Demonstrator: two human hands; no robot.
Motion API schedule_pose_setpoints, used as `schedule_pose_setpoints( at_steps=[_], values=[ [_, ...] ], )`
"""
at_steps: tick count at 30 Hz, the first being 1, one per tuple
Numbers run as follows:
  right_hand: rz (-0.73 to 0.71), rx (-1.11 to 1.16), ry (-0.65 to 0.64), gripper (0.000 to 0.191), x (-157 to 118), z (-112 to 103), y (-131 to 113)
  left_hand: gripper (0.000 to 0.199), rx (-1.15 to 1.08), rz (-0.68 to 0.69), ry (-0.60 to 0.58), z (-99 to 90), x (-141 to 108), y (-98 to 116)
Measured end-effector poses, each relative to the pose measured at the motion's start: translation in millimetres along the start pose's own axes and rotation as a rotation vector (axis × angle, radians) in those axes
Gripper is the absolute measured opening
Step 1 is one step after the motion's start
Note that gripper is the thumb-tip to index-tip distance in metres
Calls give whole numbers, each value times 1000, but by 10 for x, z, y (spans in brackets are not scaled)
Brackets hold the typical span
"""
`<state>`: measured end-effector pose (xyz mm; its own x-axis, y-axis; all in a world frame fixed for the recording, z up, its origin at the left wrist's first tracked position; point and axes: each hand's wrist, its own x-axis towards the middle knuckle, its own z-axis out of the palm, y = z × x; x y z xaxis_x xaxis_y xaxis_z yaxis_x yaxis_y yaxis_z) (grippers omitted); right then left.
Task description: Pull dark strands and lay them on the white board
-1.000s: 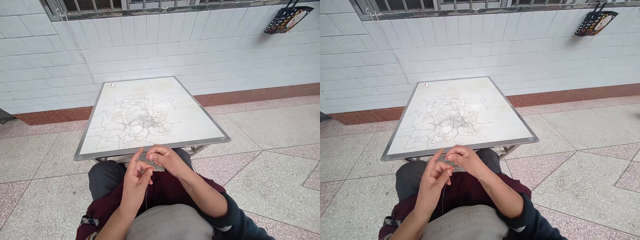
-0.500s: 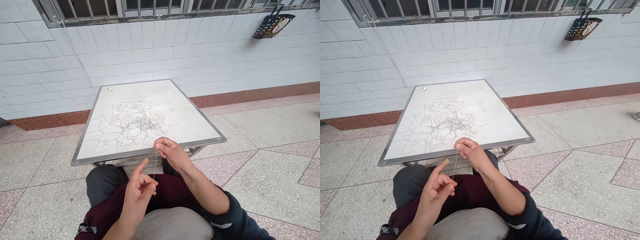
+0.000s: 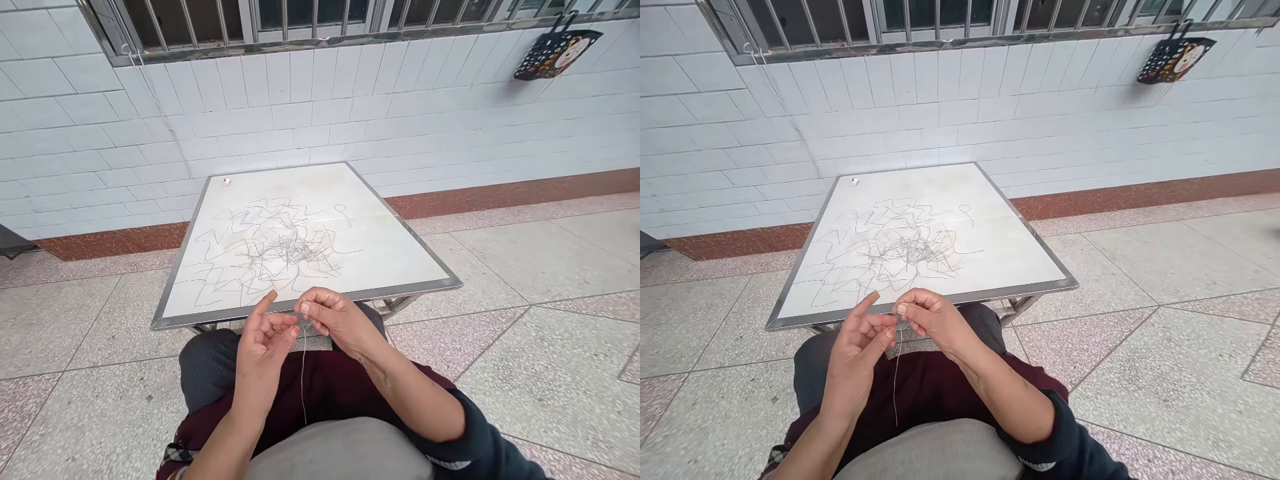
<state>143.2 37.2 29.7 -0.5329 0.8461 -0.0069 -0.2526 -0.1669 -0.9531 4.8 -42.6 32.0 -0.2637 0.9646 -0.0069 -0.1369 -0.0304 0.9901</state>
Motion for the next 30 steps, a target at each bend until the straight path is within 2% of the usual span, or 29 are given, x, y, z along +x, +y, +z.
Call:
schedule_pose_setpoints(
  at_steps=[5,13,17,24,30],
  values=[
    [-33,-6,10,22,-26,116,70,50,-102,43,37,131,-6,-70],
    [-118,-192,57,20,-37,164,96,53,-110,19,34,64,-31,-95],
    [-137,-210,71,19,-50,175,147,51,-111,-10,38,69,-12,-123],
    [-158,-345,-35,11,-48,45,59,50,-152,-70,7,71,-40,-150],
    [-67,-197,-185,12,-41,-9,5,48,-139,-51,-17,58,-64,-150]
  ],
)
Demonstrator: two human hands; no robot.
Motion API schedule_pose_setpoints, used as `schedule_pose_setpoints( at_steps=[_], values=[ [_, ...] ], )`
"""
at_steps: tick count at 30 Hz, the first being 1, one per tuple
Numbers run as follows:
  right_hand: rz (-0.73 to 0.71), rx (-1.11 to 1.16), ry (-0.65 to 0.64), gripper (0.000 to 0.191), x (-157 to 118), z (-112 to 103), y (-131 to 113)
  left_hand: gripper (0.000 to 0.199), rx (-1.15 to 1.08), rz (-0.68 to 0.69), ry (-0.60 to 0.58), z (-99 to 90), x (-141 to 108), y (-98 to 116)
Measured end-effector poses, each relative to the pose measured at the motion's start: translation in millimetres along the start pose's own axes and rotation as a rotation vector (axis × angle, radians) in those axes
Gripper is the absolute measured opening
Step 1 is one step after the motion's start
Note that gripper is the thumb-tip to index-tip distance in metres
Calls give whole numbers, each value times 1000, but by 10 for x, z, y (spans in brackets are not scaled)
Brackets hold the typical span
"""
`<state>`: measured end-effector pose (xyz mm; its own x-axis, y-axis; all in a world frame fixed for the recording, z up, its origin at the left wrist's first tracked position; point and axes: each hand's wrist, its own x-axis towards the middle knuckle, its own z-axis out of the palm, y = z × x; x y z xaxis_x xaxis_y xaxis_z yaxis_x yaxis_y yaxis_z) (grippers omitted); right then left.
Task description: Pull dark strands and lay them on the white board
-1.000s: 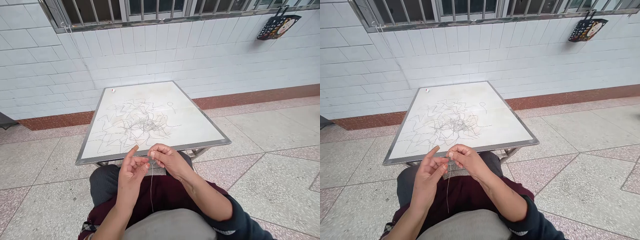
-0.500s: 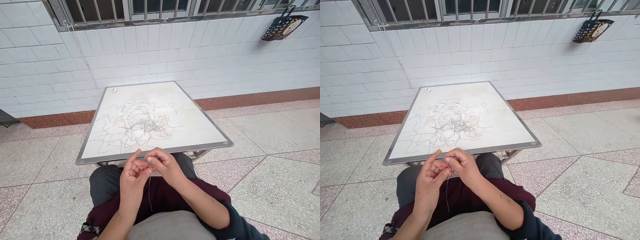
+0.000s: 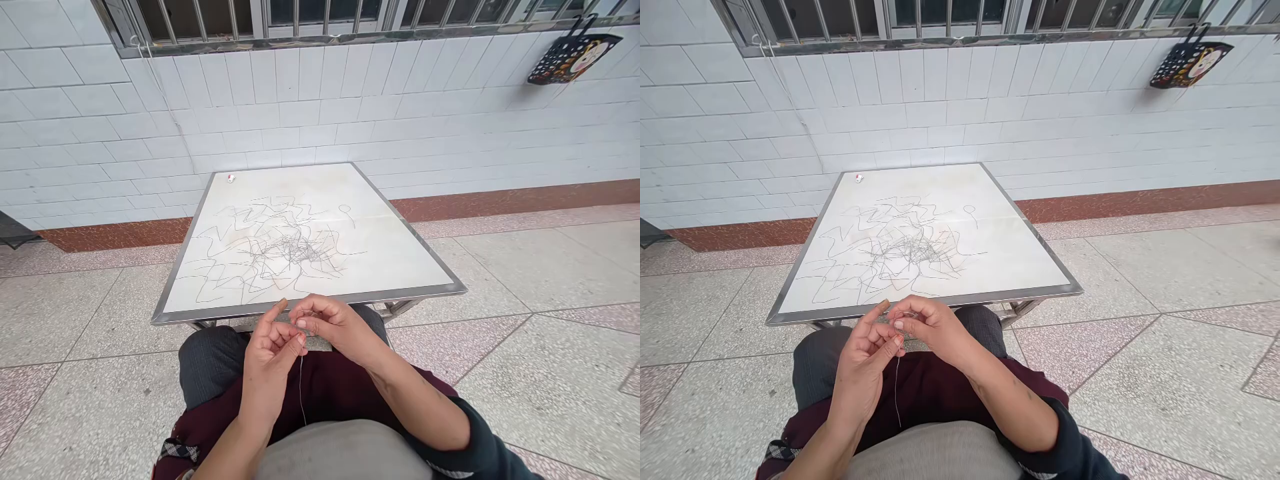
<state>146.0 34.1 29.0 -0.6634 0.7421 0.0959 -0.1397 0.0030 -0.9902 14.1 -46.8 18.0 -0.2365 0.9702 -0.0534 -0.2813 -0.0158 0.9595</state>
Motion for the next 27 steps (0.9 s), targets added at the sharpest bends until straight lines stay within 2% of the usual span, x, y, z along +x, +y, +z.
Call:
schedule_pose_setpoints(
  at_steps=[9,19,24,27],
  values=[
    [60,130,-48,9,-2,85,0,43,121,70,27,1,-47,-7],
    [100,-134,86,3,20,113,12,48,104,42,46,-26,-2,-83],
    [145,-40,-107,16,60,-7,-11,55,121,23,7,-32,6,-53],
    [132,-54,-145,21,80,-55,-17,54,156,20,1,-44,6,-49]
  ],
)
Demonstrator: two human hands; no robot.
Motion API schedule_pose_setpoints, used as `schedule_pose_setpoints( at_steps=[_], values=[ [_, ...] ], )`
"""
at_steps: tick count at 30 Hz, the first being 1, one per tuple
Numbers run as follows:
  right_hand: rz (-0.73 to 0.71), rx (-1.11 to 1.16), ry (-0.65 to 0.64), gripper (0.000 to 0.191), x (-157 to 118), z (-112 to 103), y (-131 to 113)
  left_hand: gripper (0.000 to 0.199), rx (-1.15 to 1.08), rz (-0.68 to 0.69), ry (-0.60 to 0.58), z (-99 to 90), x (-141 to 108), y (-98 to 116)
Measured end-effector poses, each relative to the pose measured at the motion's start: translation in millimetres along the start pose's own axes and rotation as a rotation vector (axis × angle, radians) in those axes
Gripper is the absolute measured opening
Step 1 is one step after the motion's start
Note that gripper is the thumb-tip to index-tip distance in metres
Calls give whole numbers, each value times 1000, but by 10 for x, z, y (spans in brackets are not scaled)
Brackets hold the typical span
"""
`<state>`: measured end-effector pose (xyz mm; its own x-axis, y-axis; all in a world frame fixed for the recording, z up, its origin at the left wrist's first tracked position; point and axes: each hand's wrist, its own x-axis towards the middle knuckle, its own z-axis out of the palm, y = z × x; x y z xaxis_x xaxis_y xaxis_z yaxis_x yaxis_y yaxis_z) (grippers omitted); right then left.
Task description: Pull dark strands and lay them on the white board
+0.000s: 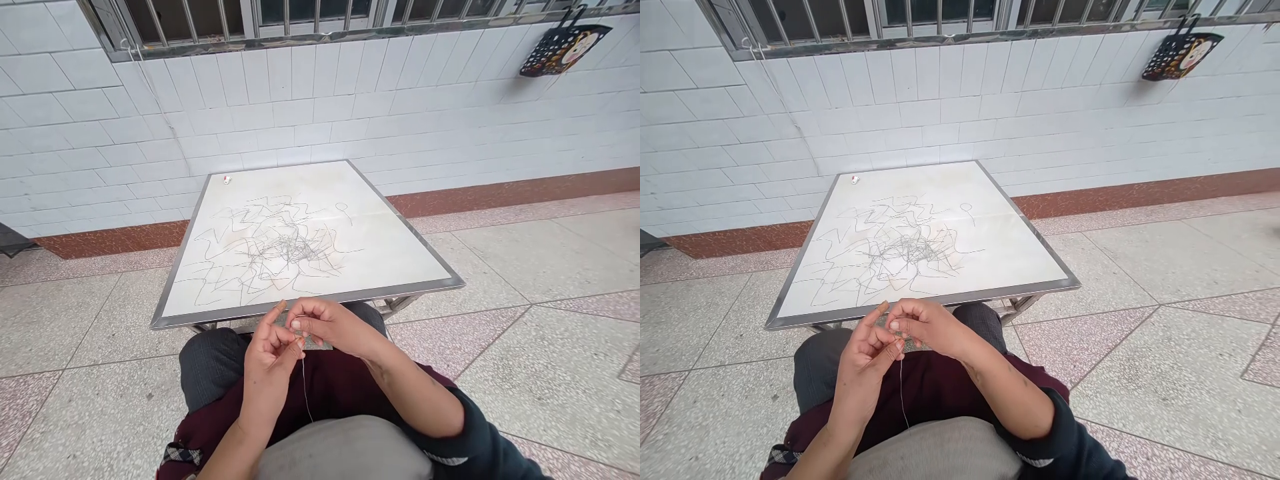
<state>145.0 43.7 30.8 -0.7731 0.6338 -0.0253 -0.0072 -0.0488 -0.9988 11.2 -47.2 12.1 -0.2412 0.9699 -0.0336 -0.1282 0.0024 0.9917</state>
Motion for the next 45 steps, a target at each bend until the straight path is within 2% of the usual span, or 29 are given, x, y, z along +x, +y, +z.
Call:
schedule_pose_setpoints(
  at_steps=[8,13,19,22,26,30,34,40,42,45],
  values=[
    [52,-108,40,25,-11,-13,-19,52,66,10,-26,-4,5,-29],
    [24,-36,94,28,-11,-47,-4,50,70,4,-5,26,-4,-14],
    [28,20,62,31,12,-76,48,48,85,8,-14,58,-20,14],
    [29,-23,76,32,-1,-85,36,49,53,0,13,41,-16,8],
    [-32,-152,171,38,-43,-115,11,52,-36,-23,55,-6,-9,1],
    [-60,-114,174,31,-74,-120,32,54,-58,-31,67,-20,-10,15],
    [-72,-93,229,22,-79,-65,54,54,-35,-18,60,-2,-25,29],
    [-109,-153,384,18,-82,66,72,51,-17,19,57,5,-41,40],
    [-94,-93,373,20,-85,96,86,52,-45,20,68,-1,-42,45],
    [-75,33,288,23,-97,116,108,54,-101,7,85,-11,-44,48]
  ],
)
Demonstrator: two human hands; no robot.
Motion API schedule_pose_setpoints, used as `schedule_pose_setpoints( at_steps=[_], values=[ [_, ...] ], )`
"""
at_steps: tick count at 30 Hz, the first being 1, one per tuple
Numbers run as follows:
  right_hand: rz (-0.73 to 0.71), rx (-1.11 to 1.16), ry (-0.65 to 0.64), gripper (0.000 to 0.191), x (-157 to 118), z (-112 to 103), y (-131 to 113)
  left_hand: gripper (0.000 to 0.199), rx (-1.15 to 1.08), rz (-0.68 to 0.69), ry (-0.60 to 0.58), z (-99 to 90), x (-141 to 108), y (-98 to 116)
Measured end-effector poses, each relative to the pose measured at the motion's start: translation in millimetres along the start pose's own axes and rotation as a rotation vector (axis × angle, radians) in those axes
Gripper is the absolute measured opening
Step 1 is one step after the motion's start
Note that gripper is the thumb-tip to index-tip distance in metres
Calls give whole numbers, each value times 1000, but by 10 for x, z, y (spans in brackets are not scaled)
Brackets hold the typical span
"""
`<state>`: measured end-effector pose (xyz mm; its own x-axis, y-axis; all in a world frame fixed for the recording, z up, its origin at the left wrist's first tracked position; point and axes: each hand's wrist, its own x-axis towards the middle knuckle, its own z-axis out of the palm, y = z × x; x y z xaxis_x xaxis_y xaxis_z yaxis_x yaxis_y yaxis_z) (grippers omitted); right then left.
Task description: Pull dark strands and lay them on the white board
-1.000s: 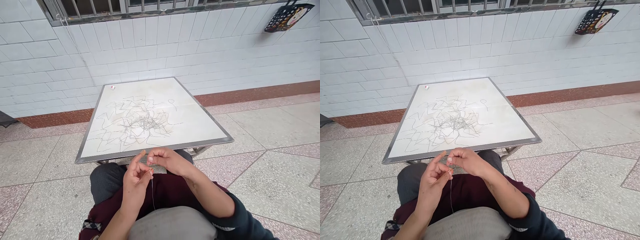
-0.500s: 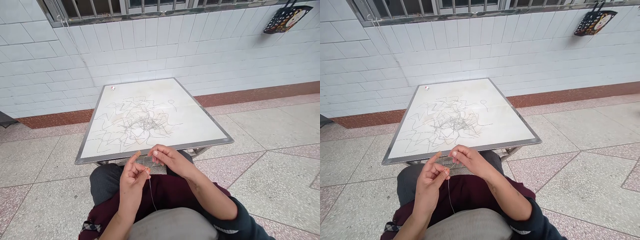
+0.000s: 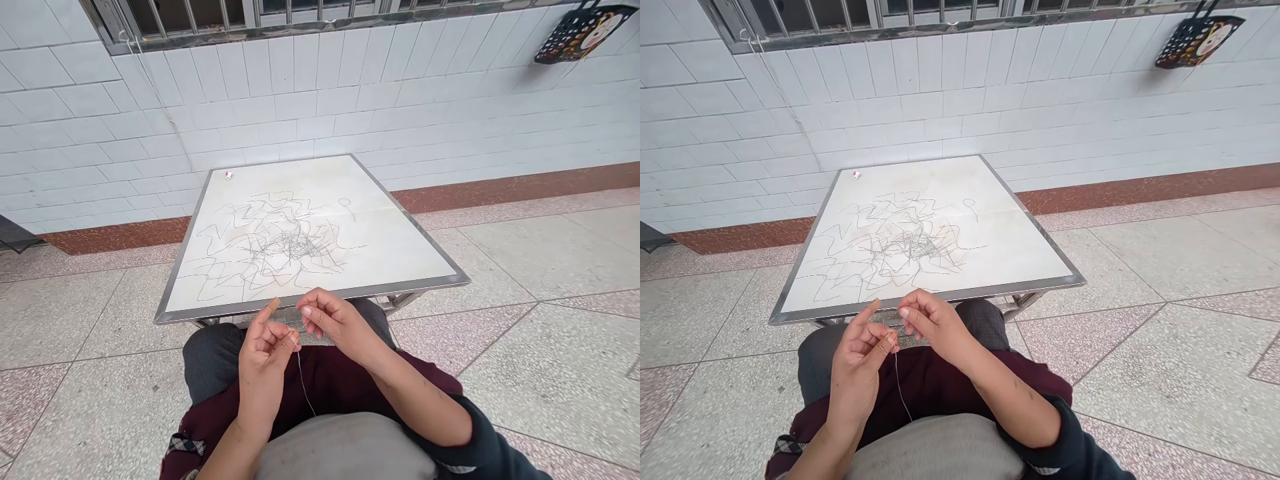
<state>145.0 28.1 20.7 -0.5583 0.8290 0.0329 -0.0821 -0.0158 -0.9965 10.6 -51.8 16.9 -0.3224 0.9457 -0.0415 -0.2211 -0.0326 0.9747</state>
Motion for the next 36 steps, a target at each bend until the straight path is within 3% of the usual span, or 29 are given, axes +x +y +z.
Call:
schedule_pose_setpoints(
  at_steps=[20,36],
  values=[
    [41,309,-93,27,-36,88,79,47,-117,-9,-8,-25,-4,11],
    [55,330,-70,21,-14,103,132,41,-45,25,-45,-52,-6,-26]
  ],
)
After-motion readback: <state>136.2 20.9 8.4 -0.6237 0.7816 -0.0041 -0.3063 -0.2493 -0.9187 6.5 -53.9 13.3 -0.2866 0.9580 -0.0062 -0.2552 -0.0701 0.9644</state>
